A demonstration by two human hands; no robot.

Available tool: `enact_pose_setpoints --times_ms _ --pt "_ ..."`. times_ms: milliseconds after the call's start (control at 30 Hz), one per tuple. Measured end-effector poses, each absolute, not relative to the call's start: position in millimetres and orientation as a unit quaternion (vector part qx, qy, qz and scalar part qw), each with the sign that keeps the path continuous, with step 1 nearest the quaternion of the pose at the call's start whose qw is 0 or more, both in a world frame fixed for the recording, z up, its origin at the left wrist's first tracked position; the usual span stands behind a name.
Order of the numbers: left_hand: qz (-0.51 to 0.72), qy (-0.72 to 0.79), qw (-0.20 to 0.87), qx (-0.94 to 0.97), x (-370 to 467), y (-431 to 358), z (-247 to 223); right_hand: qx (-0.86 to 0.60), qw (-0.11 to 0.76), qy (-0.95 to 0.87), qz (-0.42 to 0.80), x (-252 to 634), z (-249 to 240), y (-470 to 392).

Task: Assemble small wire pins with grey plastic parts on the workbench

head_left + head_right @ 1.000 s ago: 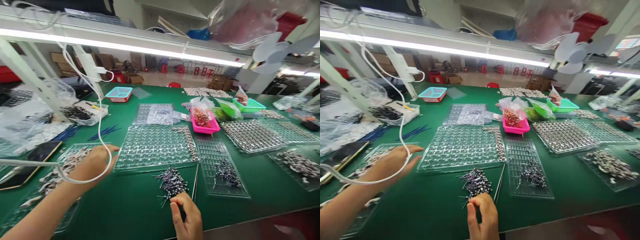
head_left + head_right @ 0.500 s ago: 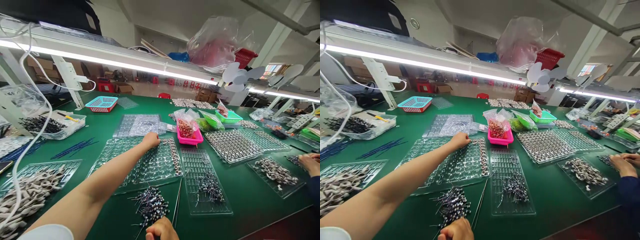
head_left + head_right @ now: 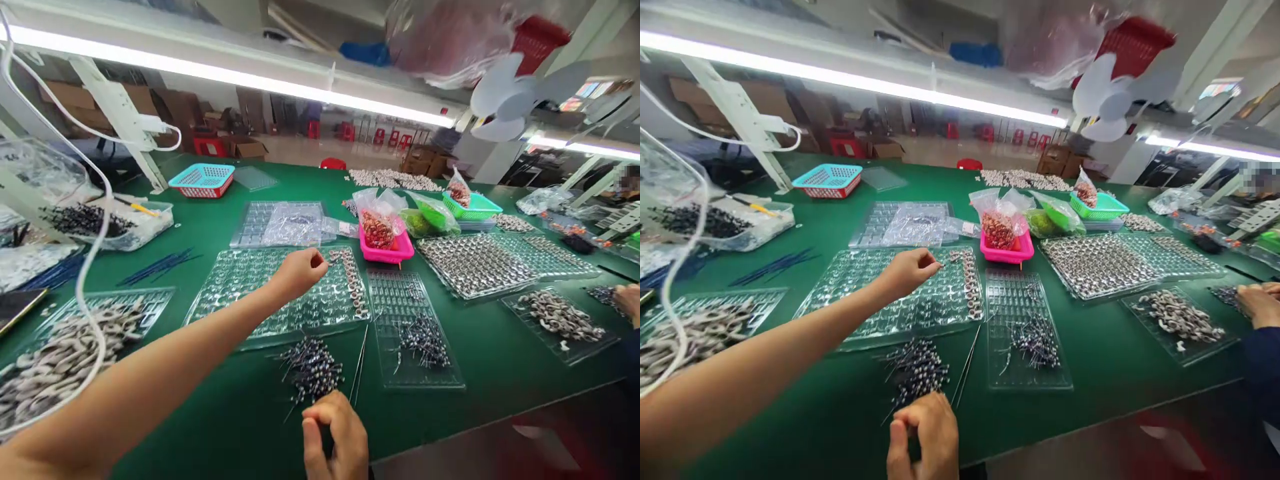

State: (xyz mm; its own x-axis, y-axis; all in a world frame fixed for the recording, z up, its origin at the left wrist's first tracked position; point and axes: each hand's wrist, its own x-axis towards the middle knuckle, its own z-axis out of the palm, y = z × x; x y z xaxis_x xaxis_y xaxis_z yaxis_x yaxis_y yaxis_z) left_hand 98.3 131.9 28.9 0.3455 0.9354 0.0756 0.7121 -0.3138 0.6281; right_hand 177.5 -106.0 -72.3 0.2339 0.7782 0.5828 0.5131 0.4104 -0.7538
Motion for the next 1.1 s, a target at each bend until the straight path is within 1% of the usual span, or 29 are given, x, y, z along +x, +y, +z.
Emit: enact_pose_setpoints --times_ms 67,133,167,267,333,433,633,733,800,933,1100 --pt "0.227 0.5 0.314 0.775 76.5 87.9 27.3 -0.517 0.573 -0.615 0.16 183.0 -67.0 -110.9" --pt "0.248 0.454 0.405 0.754 55.5 47.1 24.6 -0.512 0.573 -0.613 0.185 187.7 -64.7 -114.2" --pt "0.247 0.445 0.431 0.745 46.6 30.5 23.0 -0.514 0.575 -0.607 0.192 189.5 -64.2 -115.4" --pt "0.23 0.44 0.458 0.737 28.9 1.6 15.7 -0.536 0.569 -0.591 0.2 194.7 -61.2 -117.4" --pt "0.236 0.439 0.464 0.732 23.1 -2.6 9.1 -0.552 0.543 -0.603 0.19 199.6 -56.3 -117.4" --pt "0.26 0.427 0.496 0.709 19.1 1.1 -0.9 -0.56 0.482 -0.657 0.151 208.3 -46.1 -113.9" --pt "0.312 0.406 0.572 0.641 16.3 8.3 -13.5 -0.539 0.302 -0.784 0.064 211.2 -29.4 -92.4" --pt "0.314 0.408 0.587 0.625 17.6 8.7 -16.7 -0.518 0.221 -0.826 0.037 206.4 -23.6 -80.4" --pt "0.309 0.412 0.587 0.625 18.7 8.7 -17.8 -0.509 0.183 -0.841 0.025 204.0 -20.8 -74.6" --pt "0.305 0.421 0.58 0.627 19.1 8.8 -17.7 -0.499 0.164 -0.851 0.02 202.3 -18.8 -70.2" --pt "0.294 0.423 0.581 0.631 18.3 9.0 -17.5 -0.501 0.188 -0.844 0.028 202.6 -22.1 -72.8"
